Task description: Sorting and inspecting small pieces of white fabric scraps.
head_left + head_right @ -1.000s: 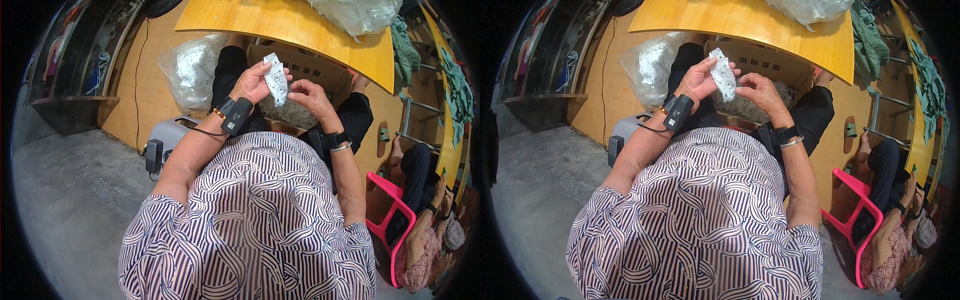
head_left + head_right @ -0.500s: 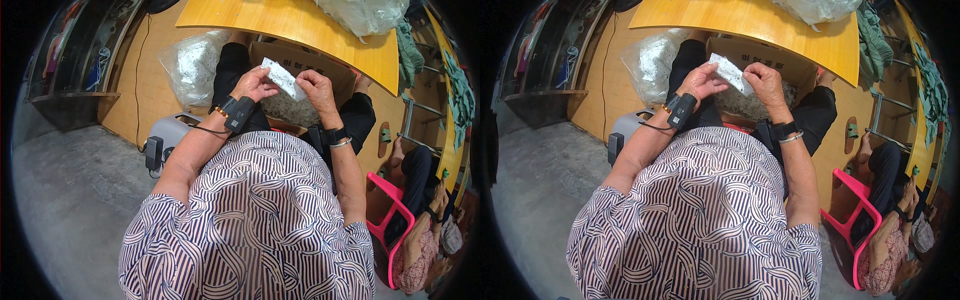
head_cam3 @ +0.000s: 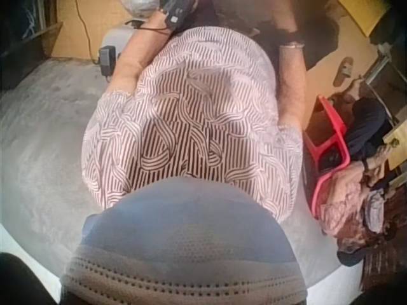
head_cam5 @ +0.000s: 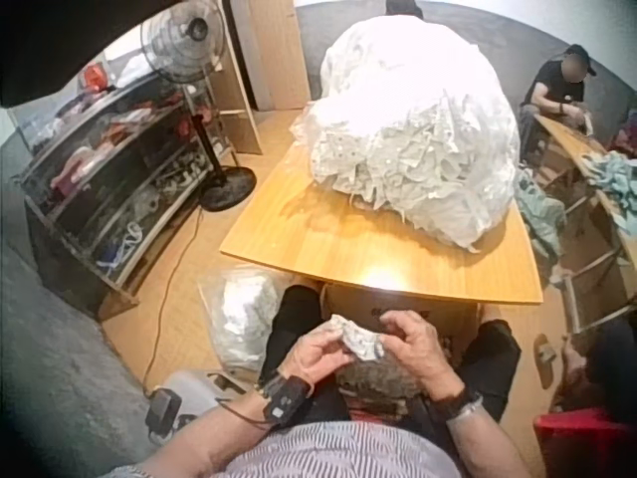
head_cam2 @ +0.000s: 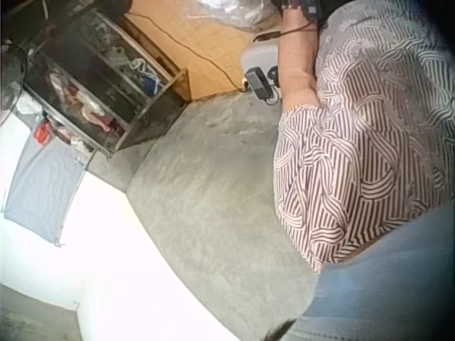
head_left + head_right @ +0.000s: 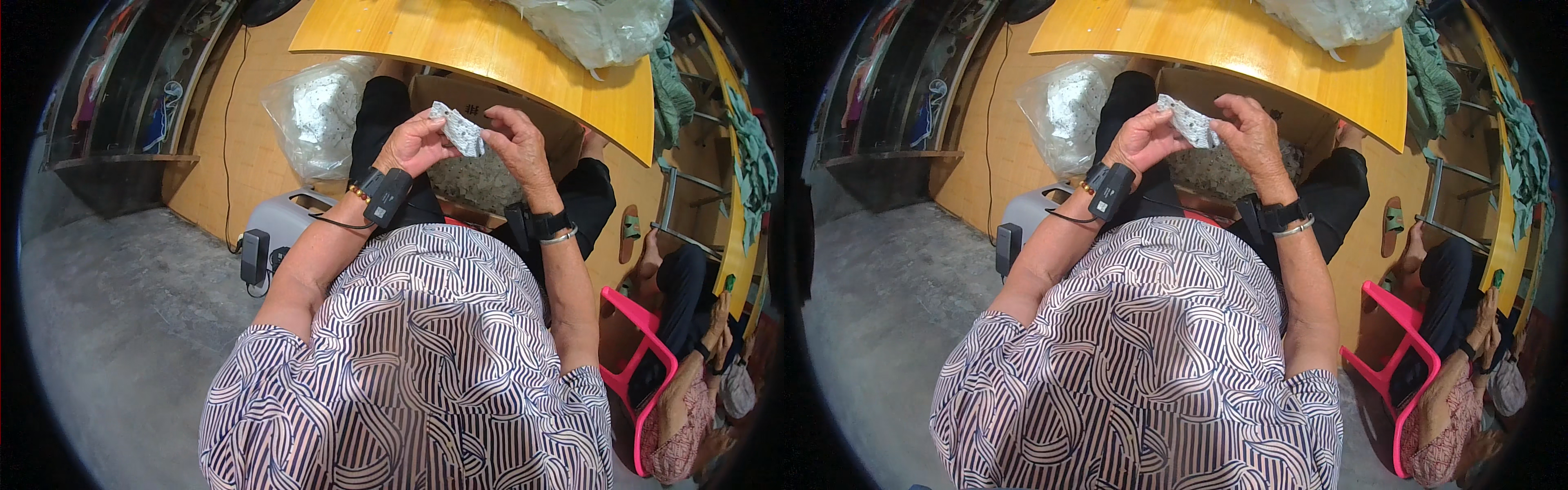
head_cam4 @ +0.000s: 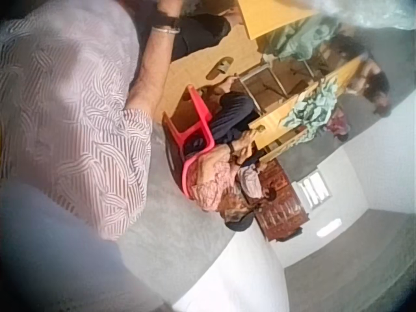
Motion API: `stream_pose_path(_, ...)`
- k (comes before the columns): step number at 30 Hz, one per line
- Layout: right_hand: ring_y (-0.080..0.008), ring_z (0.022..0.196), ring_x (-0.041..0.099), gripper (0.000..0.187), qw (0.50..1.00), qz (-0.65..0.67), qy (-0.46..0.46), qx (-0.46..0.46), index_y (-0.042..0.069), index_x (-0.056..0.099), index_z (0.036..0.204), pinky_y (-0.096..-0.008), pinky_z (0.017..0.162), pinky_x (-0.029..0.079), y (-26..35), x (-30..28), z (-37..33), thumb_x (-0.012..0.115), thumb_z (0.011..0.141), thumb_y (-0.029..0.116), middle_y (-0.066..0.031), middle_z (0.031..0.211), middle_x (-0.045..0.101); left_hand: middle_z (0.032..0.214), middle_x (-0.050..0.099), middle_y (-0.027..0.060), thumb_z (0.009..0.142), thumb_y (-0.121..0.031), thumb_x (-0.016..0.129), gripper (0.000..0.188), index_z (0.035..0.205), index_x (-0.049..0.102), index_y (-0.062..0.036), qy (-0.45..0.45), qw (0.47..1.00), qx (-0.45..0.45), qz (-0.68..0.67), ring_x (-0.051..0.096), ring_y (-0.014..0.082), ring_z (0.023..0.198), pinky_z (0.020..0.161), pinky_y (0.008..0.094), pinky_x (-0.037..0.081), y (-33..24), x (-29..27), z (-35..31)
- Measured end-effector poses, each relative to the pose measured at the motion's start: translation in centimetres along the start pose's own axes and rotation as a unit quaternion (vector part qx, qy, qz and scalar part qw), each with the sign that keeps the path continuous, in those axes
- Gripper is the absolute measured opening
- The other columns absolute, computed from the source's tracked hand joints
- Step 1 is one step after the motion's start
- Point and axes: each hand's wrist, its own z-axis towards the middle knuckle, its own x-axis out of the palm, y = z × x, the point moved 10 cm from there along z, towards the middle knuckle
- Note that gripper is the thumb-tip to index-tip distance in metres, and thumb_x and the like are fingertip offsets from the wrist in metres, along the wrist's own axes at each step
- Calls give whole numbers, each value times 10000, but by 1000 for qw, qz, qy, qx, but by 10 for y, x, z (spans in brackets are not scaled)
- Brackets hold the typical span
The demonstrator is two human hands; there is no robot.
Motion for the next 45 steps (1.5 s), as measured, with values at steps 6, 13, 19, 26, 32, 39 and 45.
stream_pose_path(6,-185,665,561,133,997,29,55,43,29,615,756,-294,605,437,-17,13,-8,651,673,126,-63,704,561,1036,557,130,820,-104,533,229,1041,513,-44,-7,1000,-19,9,538,276,984,872,510,400,4,0,-3)
stream_pose_path(13,-257,736,512,128,984,-133,31,-114,47,573,703,-336,665,416,36,10,-16,656,649,129,-77,727,550,1071,545,159,796,-87,539,246,1037,521,-42,-30,998,22,-52,512,307,1026,910,514,369,0,-3,-1)
stream_pose_path(19,-237,611,563,133,986,-19,144,-83,29,589,741,-316,577,447,36,24,-31,649,686,133,-70,654,575,1077,546,222,753,-98,538,245,984,556,-23,59,996,58,-36,497,351,1052,963,484,321,-19,19,3)
stream_pose_path(26,-94,685,542,142,989,120,-56,61,4,608,804,-216,632,439,-5,-44,-15,648,733,120,-24,735,575,1110,522,242,792,-123,526,198,960,560,-23,75,997,33,-7,385,482,1129,988,550,256,-20,29,-2)
stream_pose_path(32,-101,680,532,177,992,49,109,28,19,614,829,-222,615,431,5,-5,-12,651,736,165,-6,721,565,1132,512,228,819,-155,518,257,1027,530,-4,61,998,13,2,415,386,1145,1000,515,260,-3,23,-1)
stream_pose_path(39,-39,663,475,140,922,331,106,171,30,615,819,-199,622,392,-23,9,-22,616,782,164,47,722,555,1193,488,160,808,-294,589,518,1199,420,0,18,989,-66,-132,460,291,1121,981,478,299,28,35,-4)
stream_pose_path(45,-53,680,494,125,888,392,115,211,47,603,858,-196,628,393,-49,19,-24,595,800,158,36,745,560,1158,509,165,805,13,493,387,1186,427,14,-91,993,-71,-40,499,279,1081,909,463,406,51,-6,0)
